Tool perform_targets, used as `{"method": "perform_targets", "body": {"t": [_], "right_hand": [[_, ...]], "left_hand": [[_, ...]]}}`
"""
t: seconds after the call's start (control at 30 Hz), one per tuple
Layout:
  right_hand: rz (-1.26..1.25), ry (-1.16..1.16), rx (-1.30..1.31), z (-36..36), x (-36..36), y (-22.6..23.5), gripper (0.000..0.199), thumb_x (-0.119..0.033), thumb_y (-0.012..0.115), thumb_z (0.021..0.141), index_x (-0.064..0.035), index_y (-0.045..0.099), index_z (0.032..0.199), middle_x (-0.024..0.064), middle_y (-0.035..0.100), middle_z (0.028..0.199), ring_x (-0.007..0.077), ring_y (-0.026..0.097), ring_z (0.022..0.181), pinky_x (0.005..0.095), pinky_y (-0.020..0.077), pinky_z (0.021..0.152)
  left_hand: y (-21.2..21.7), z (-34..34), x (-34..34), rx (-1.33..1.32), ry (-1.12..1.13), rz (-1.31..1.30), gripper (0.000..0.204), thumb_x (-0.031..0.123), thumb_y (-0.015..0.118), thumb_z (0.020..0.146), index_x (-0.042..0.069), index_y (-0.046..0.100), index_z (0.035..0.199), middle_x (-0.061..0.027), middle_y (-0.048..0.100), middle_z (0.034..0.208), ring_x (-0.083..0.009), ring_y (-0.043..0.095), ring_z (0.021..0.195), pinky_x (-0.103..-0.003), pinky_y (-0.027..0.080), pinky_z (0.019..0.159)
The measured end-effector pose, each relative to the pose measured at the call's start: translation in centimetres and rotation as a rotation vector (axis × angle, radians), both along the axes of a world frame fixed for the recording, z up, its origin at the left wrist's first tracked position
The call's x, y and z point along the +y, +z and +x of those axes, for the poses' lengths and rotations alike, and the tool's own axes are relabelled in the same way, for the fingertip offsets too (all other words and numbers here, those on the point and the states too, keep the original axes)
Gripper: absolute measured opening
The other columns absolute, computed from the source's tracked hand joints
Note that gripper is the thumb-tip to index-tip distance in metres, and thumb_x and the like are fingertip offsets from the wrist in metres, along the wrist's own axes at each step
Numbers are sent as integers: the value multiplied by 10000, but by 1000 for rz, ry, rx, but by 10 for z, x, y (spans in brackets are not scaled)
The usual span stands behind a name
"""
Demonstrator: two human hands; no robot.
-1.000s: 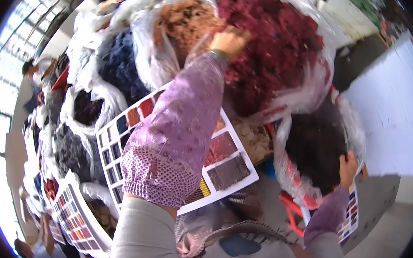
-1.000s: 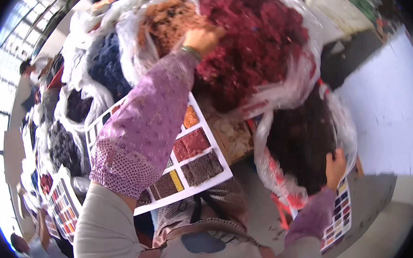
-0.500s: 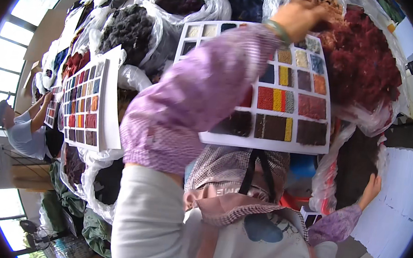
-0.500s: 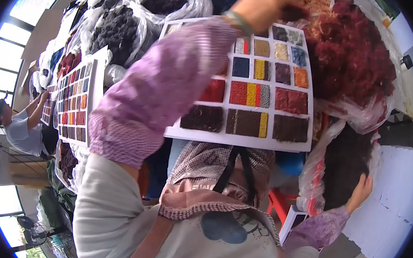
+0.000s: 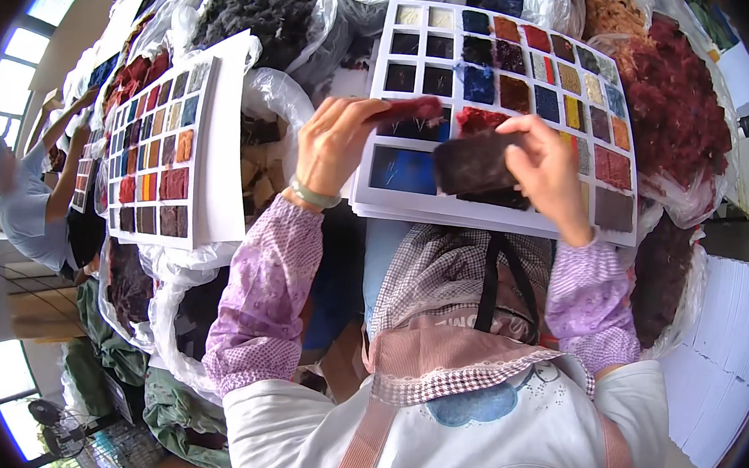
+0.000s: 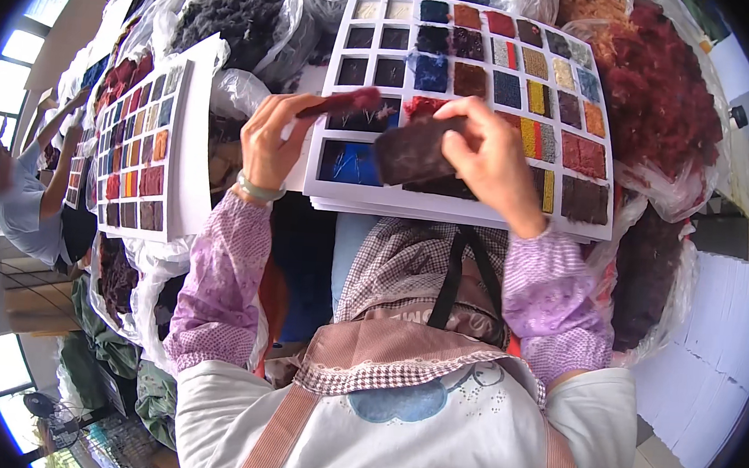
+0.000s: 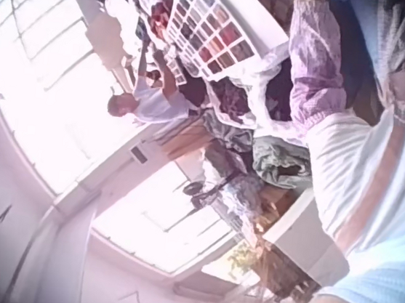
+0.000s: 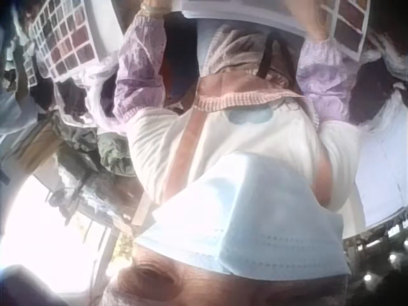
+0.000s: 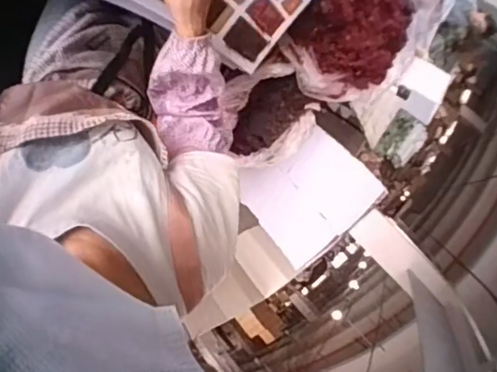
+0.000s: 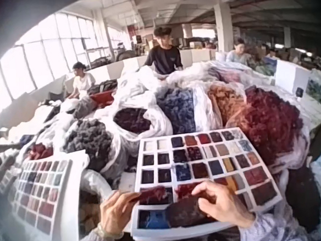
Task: Sorting dyed fibers into a color sample board.
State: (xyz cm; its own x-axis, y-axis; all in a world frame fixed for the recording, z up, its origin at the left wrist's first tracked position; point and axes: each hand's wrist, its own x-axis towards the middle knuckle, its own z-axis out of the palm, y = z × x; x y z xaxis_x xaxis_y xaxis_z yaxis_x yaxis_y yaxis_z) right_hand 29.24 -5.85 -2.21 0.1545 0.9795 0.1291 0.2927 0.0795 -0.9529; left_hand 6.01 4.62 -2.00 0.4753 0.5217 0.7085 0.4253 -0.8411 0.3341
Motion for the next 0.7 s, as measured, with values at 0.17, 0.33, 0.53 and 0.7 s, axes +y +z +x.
{"method": "perform_targets", "body": {"t": [0.17,0.33,0.53,0.7], "right_hand": [[120,-226,-219,-69,10,-36,171,-31,544,695,-68,484,850,71,456,502,190,496,432,300,377,417],[98,-169,-701,-76,11,-25,128,-132,558,745,-108,467,831,83,522,504,265,546,456,357,428,427],[212,29,-679,-83,16,-31,159,-114,558,769,-93,507,918,86,542,705,266,566,605,341,441,512],[229,179,-546,-71,6,-30,190,-20,610,671,-61,550,847,70,502,794,233,558,698,316,454,614]], "left_hand": [[-36,4,16,94,-210,-70,209,-29,602,634,80,615,811,-50,606,830,-213,577,786,-299,484,689],[-40,-6,24,119,-180,-212,257,33,650,629,119,636,872,-64,590,989,-237,563,873,-319,473,732],[-54,21,24,406,-236,-190,488,195,504,805,124,370,1270,-122,349,1310,-281,271,1241,-385,220,999],[-49,20,19,549,-117,-187,476,245,479,828,273,343,1283,-72,305,1344,-247,244,1261,-477,245,962]]}}
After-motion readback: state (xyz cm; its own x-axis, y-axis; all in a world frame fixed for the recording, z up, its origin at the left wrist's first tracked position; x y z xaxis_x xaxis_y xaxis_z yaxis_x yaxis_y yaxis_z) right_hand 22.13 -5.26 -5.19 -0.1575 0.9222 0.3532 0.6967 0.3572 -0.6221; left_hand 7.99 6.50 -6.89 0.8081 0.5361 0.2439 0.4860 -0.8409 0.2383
